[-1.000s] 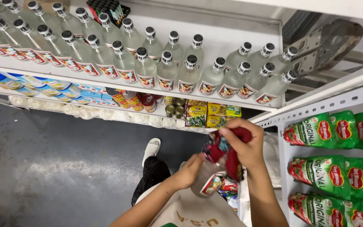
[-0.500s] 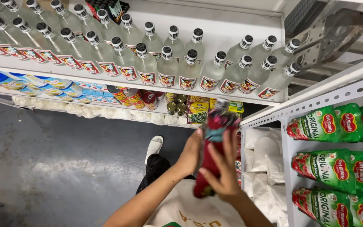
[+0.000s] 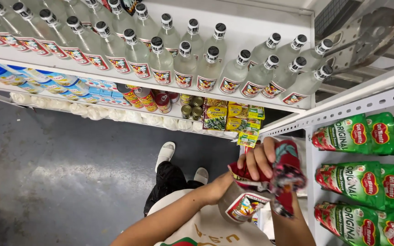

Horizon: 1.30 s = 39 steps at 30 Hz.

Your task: Wiping dust off of glass bottles and canned goods on grocery store shelves using a cloth.

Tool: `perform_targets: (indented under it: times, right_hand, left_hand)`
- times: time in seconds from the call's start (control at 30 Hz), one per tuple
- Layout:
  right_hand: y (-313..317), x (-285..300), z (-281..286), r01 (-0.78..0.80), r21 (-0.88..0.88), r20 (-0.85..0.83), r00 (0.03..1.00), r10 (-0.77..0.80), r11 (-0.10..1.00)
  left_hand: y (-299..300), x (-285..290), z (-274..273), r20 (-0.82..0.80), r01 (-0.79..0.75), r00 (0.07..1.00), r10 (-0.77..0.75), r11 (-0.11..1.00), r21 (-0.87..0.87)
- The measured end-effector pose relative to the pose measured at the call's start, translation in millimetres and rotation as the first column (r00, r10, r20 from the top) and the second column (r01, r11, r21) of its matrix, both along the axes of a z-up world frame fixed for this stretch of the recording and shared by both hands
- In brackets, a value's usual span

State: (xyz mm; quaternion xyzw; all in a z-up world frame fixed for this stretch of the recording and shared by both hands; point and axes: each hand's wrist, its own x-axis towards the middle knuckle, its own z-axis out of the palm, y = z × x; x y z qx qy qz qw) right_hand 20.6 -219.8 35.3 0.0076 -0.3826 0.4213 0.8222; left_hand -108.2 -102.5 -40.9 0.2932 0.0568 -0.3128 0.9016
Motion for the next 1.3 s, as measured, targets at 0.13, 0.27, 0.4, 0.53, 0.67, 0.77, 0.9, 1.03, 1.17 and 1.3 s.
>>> perform_targets:
  times: [0.13,0.27,0.4,0.53,0.67,0.77,0.9,1.03,1.17,1.3]
  right_hand:
    - [-11.1,-18.0,27.1,0.344,-0.444,0.128,0.938,-0.322,0.827]
    - [-9.6,-19.6,16.6,0.802,-0.596,0.606,0.481,-0.633,0.039]
    - [-1.3,-13.3,23.5,0.657,-0.719,0.380,0.645,-0.663,0.228]
    - [-5.1,-9.5,11.4,0.179,-0.249,-0.126,0.969,-0.215,0.952]
    - [-4.3,-19.6,50.0,0.379,-0.677,-0.004,0.855,-0.518,0.631]
    - [-4.1,-4.9,34.4,0.776,-0.626,0.498,0.478,-0.724,0.083]
    - [-2.3,-2.4,29.2,0.777,-0.627,0.523,0.468,-0.713,0.050]
    - [0.2,-0.9,27.1,0.327,-0.556,-0.054,0.903,-0.425,0.765]
    - [-3.0,6.4,30.9,0.396,-0.594,0.074,0.894,-0.442,0.701]
    - [21.1,-7.6,61.2,0.721,-0.692,0.530,0.547,-0.648,0.042]
  left_hand:
    - [4.7,-5.6,-50.6,0.651,-0.520,0.750,0.114,0.710,0.475]
    - [22.1,-3.7,23.8,0.675,-0.658,0.737,-0.030,0.196,0.727]
    - [24.2,6.0,38.1,0.569,-0.514,0.817,0.095,0.569,0.642]
    - [17.5,13.2,29.2,-0.174,-0.009,0.985,-0.001,0.998,-0.056]
    - [36.3,21.9,15.8,0.197,-0.299,0.953,0.229,0.811,0.503]
    - [47.9,12.8,68.5,0.489,-0.411,0.872,-0.008,0.531,0.741]
    - [32.1,9.8,48.7,0.500,-0.455,0.858,-0.119,0.276,0.847]
    - [18.1,3.9,49.0,-0.153,0.008,0.987,-0.043,0.975,-0.220]
    - [17.2,10.5,47.0,-0.277,-0.088,0.958,0.069,0.994,-0.059]
    - [15.6,5.9,5.3,0.336,-0.393,0.915,0.225,0.302,0.869]
